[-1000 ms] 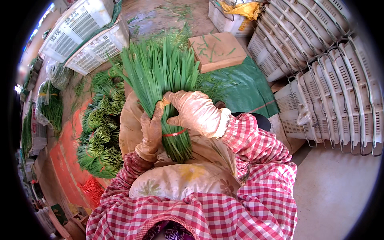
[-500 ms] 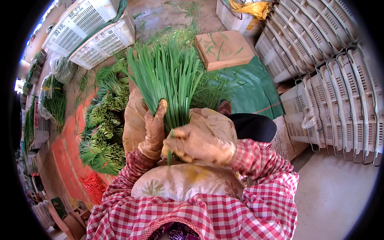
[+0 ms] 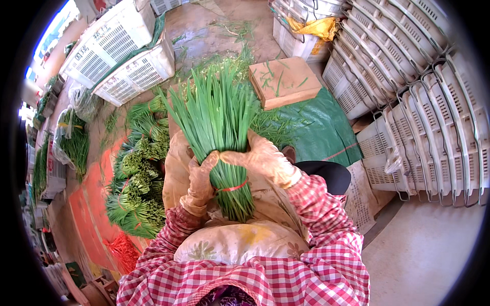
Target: The person cuts the root ends off bundles of green onions using a large knife on a wooden board and removes yellowing leaves by hand before placing the bundles aside.
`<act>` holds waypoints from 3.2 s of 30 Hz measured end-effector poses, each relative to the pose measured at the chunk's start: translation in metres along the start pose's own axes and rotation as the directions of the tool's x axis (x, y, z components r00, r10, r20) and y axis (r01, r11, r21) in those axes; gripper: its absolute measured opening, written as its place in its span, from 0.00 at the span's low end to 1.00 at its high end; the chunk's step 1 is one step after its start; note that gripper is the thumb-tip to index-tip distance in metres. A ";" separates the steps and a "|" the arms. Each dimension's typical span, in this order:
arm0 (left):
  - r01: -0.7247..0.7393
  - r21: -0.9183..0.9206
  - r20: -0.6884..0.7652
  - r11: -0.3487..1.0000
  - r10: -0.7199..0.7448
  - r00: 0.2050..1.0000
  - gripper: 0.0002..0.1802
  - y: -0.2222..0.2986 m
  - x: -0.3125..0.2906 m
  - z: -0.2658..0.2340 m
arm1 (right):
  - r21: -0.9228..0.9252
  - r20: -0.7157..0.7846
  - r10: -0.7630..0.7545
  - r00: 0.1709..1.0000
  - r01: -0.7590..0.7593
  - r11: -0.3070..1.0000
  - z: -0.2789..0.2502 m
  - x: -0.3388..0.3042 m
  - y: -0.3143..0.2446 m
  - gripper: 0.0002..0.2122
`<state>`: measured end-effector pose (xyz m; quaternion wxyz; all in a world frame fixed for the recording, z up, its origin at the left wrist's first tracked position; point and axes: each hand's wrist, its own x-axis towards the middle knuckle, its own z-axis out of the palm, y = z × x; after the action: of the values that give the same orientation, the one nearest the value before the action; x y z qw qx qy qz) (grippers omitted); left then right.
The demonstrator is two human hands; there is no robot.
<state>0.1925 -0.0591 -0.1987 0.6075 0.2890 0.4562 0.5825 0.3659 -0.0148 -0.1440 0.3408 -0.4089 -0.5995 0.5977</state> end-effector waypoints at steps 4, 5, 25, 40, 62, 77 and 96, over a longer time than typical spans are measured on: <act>-0.050 -0.005 0.053 0.999 0.050 0.997 0.16 0.005 0.001 0.011 | 0.254 -0.134 -0.018 0.991 0.052 0.966 0.009 0.023 0.004 0.28; -0.075 -0.008 0.059 0.997 0.075 0.995 0.16 0.006 0.000 0.011 | 0.315 -0.171 -0.021 0.985 0.075 0.946 0.012 0.026 0.005 0.27; -0.283 0.676 0.383 0.680 0.004 0.924 0.15 0.167 0.041 0.004 | 0.550 -0.321 0.093 0.943 0.105 0.829 -0.021 -0.002 -0.068 0.19; -0.093 0.766 0.326 0.635 -0.260 0.909 0.17 0.159 -0.012 -0.010 | -0.945 0.170 -0.572 0.803 0.297 0.136 -0.038 -0.004 -0.090 0.15; 0.067 0.778 0.236 0.625 -0.390 0.890 0.12 0.141 -0.038 -0.027 | -0.881 0.441 -0.618 0.651 0.180 -0.438 -0.023 -0.002 -0.078 0.10; 0.101 0.641 0.164 0.761 -0.265 0.950 0.16 0.134 -0.016 -0.078 | -0.622 -0.229 -0.407 0.884 0.189 0.760 -0.056 -0.036 -0.059 0.13; -0.436 0.747 0.582 -0.502 0.176 0.794 0.21 0.037 -0.043 -0.078 | -0.320 -0.388 -0.126 0.913 -0.006 0.947 -0.057 -0.030 0.003 0.06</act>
<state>0.1106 -0.1097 -0.1891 -0.0788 0.8224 0.5573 0.0833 0.4298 -0.0169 -0.1419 0.4061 -0.5535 -0.6160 0.3864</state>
